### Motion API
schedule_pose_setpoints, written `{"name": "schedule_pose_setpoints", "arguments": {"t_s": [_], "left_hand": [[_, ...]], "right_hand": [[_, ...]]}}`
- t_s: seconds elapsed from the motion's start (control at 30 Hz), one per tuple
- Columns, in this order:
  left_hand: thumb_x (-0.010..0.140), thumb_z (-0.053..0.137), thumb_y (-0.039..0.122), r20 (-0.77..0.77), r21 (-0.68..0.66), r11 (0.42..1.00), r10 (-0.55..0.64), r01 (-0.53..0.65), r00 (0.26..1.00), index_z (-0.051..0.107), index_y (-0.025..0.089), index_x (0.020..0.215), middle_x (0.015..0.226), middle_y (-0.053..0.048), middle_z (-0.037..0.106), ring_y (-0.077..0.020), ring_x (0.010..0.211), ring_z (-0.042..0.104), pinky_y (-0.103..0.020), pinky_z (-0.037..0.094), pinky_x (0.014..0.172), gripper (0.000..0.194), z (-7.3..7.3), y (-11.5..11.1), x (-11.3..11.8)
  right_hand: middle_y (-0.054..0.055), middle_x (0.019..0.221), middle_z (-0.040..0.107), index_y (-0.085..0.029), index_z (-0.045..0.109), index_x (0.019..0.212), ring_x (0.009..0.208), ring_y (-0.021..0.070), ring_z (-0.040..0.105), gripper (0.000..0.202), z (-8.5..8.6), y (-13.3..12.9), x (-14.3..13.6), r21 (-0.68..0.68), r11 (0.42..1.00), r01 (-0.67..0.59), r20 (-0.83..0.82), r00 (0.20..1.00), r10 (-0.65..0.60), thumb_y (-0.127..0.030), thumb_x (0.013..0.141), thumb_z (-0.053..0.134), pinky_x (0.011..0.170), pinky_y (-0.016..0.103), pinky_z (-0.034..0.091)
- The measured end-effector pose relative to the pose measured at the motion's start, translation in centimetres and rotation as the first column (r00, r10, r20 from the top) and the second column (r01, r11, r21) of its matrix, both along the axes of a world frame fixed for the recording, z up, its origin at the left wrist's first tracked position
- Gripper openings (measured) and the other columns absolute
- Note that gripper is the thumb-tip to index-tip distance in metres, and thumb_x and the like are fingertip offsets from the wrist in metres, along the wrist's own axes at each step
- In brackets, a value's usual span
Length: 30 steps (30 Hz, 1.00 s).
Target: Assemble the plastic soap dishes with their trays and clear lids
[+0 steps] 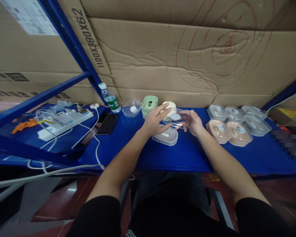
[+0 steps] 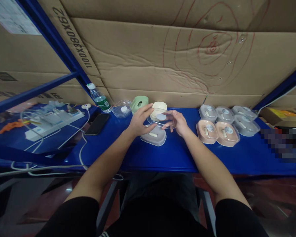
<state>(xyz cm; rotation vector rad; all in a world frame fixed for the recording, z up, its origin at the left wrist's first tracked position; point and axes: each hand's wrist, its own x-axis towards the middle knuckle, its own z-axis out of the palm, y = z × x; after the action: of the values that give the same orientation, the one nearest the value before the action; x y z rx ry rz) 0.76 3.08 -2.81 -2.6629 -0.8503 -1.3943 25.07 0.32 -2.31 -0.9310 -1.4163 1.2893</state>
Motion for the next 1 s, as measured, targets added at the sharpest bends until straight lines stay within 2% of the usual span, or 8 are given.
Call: {"name": "schedule_pose_setpoints", "arguments": {"t_s": [0.1,0.23,0.37,0.47,0.6,0.7,0.83,1.0], "left_hand": [[0.079,0.081,0.06,-0.079,-0.033,0.995,-0.093,0.091,0.993,0.062,0.029,0.144,0.167,-0.015,0.051,-0.0393,0.154,0.049,-0.06,0.047,0.121,0.074,0.3,-0.4,0.2],[0.078,0.084,0.058,-0.116,-0.034,0.997,-0.074,0.071,0.99,0.072,0.029,0.118,0.165,-0.014,0.052,-0.0383,0.143,0.06,-0.06,0.051,0.116,0.051,-0.1,0.1,0.2],[0.073,0.092,0.059,0.068,-0.064,0.968,0.247,-0.243,0.967,0.067,0.026,0.087,0.155,-0.01,0.06,-0.04,0.14,0.06,-0.065,0.045,0.12,0.044,-0.4,2.0,-1.8],[0.079,0.09,0.052,0.322,-0.164,0.829,0.557,-0.534,0.766,0.062,0.023,0.085,0.158,-0.012,0.052,-0.0409,0.152,0.047,-0.065,0.038,0.125,0.04,-0.2,4.1,-5.1],[0.085,0.084,0.046,0.408,-0.363,0.65,0.755,-0.667,0.514,0.056,0.024,0.079,0.156,-0.014,0.053,-0.0391,0.153,0.045,-0.067,0.03,0.129,0.036,-0.6,6.3,-9.4],[0.082,0.086,0.045,0.36,-0.473,0.546,0.836,-0.691,0.414,0.058,0.025,0.081,0.149,-0.013,0.061,-0.0373,0.151,0.048,-0.068,0.027,0.129,0.034,-1.8,7.0,-10.7],[0.08,0.088,0.045,0.282,-0.518,0.479,0.878,-0.709,0.387,0.065,0.025,0.097,0.14,-0.014,0.069,-0.0366,0.144,0.055,-0.064,0.028,0.127,0.035,-3.5,7.1,-10.1],[0.089,0.079,0.046,0.181,-0.579,0.412,0.906,-0.703,0.382,0.067,0.025,0.103,0.155,-0.016,0.059,-0.0344,0.152,0.048,-0.061,0.024,0.129,0.028,-3.9,6.9,-9.3]], "right_hand": [[0.015,0.082,0.08,-0.018,0.072,0.109,0.052,0.0259,0.074,0.102,0.4,0.3,0.0,-0.138,0.99,0.015,-0.029,0.999,-0.02,-0.107,0.076,0.036,0.029,0.025,0.022],[0.011,0.069,0.075,-0.018,0.071,0.119,0.036,0.0186,0.059,0.106,0.3,0.9,0.3,-0.128,0.986,0.109,-0.019,0.994,-0.112,-0.108,0.078,0.033,0.03,0.027,0.021],[0.008,0.08,0.079,-0.023,0.068,0.123,0.037,0.0139,0.053,0.092,0.1,1.2,0.4,0.002,0.974,0.227,-0.052,0.973,-0.227,-0.101,0.084,0.039,0.035,0.029,0.032],[0.006,0.091,0.081,-0.024,0.068,0.114,0.045,0.0141,0.062,0.07,-0.5,1.1,0.0,0.087,0.961,0.264,0.009,0.964,-0.266,-0.088,0.084,0.064,0.04,0.028,0.041],[0.003,0.086,0.079,-0.024,0.07,0.112,0.052,0.0169,0.065,0.055,-2.2,0.7,-0.7,0.236,0.959,0.156,0.242,0.946,-0.213,-0.072,0.086,0.074,0.052,0.033,0.053],[0.003,0.093,0.082,-0.026,0.074,0.119,0.067,0.0216,0.073,0.042,-3.2,0.4,-1.0,0.41,0.912,-0.027,0.523,0.826,-0.21,-0.06,0.095,0.069,0.069,0.039,0.059],[0.006,0.113,0.083,-0.027,0.076,0.127,0.083,0.0259,0.077,0.041,-3.3,0.0,-1.1,0.485,0.847,-0.218,0.727,0.639,-0.251,-0.055,0.1,0.064,0.083,0.044,0.061],[0.013,0.133,0.076,-0.024,0.072,0.138,0.117,0.0344,0.073,0.058,-2.7,0.0,-1.1,0.476,0.823,-0.31,0.767,0.605,-0.215,-0.066,0.099,0.065,0.099,0.051,0.06]]}}
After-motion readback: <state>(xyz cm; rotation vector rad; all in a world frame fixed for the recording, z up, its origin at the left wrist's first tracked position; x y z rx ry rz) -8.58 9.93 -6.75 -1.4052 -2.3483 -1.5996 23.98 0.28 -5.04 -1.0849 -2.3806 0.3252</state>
